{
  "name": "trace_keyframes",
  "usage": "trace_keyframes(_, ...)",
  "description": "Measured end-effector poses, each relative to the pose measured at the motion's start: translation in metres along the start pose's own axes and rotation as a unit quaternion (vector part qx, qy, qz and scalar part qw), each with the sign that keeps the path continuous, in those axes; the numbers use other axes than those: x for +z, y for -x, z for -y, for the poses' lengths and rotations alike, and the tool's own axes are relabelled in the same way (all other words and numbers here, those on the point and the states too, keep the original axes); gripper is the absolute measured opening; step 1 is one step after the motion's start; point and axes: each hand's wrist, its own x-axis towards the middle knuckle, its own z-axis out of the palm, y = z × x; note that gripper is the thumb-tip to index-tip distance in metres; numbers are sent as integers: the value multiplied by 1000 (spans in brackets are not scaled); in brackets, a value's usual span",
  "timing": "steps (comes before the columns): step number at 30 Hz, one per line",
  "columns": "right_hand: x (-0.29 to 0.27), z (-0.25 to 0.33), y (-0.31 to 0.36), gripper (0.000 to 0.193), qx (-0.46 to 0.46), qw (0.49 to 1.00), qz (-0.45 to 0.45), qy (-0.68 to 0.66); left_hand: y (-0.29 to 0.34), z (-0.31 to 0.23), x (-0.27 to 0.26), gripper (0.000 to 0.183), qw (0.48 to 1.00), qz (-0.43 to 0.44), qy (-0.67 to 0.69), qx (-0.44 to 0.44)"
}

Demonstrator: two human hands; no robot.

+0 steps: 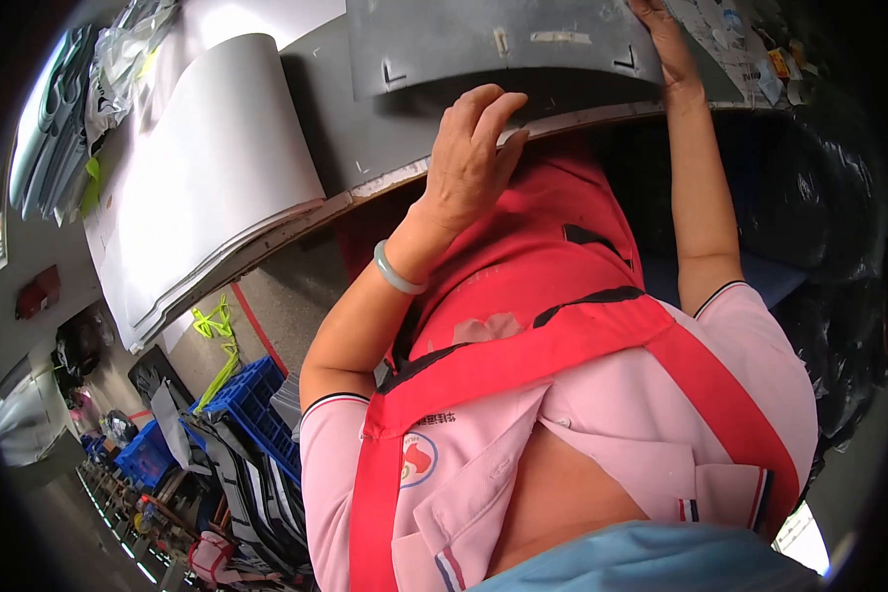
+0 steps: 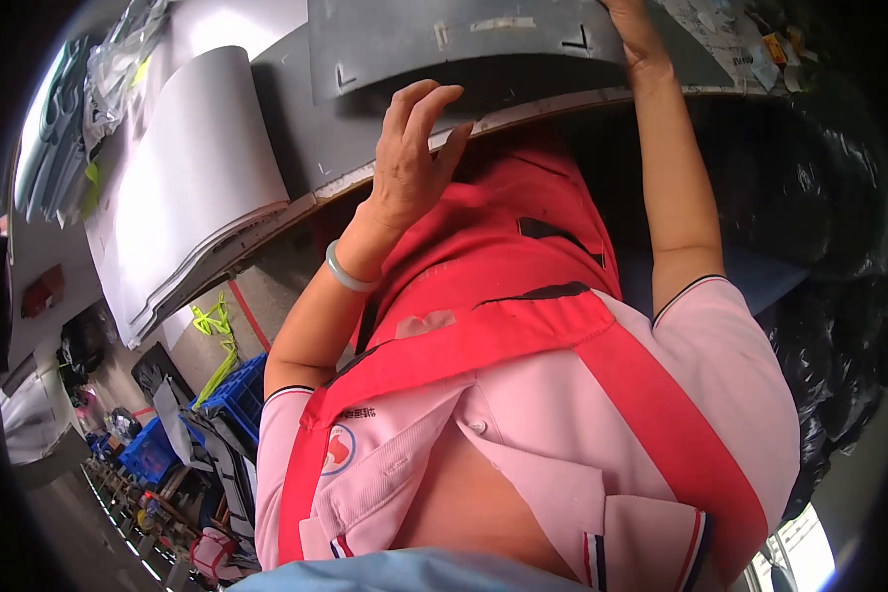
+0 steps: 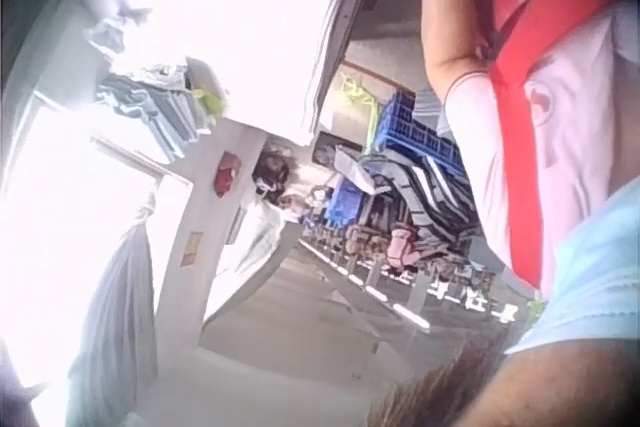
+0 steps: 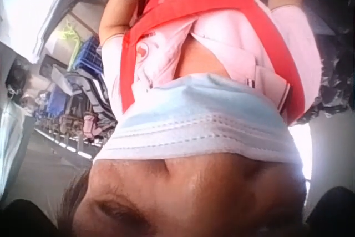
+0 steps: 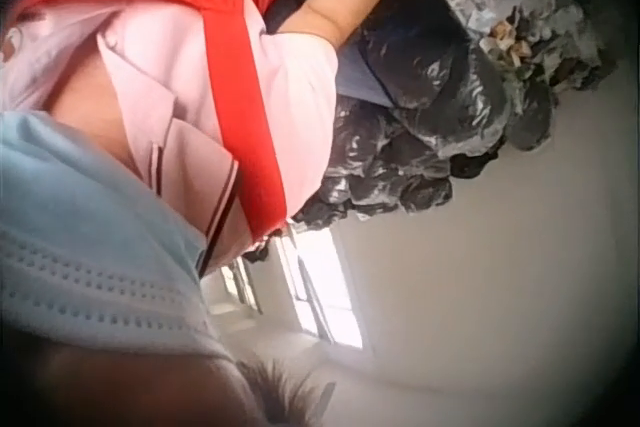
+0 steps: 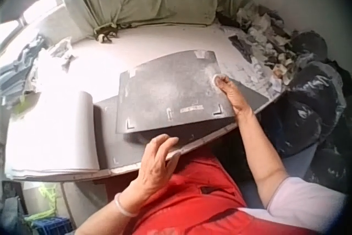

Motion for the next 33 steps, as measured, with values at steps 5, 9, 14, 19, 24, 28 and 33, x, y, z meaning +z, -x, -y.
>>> trace_keyframes(5, 18, 44, -7, 40, -197, 923, -329, -31, -4, 42, 21, 28, 977, 177, -120, 17)
trace_keyframes(9, -12, 49, 16, 42, -221, 926, -295, -83, -17, 42, 28, 28, 961, 230, -151, 23)
trace_keyframes(14, -53, 40, 17, 36, -252, 935, -229, -99, -26, 28, 28, 43, 955, 246, -168, 5)
trace_keyframes(19, -132, 47, -4, 29, -313, 920, -234, -2, -22, 31, 40, 39, 969, 176, -176, 11)
trace_keyframes(24, -153, 56, -42, 22, -341, 877, -337, -26, -15, 34, 40, 48, 965, 158, -210, 11)
trace_keyframes(28, -193, 49, -63, 34, -302, 866, -398, -5, -19, 30, 42, 50, 964, 166, -208, -1)
trace_keyframes(33, -216, 23, -84, 32, -258, 814, -520, 10, -23, 29, 50, 55, 963, 179, -201, -16)
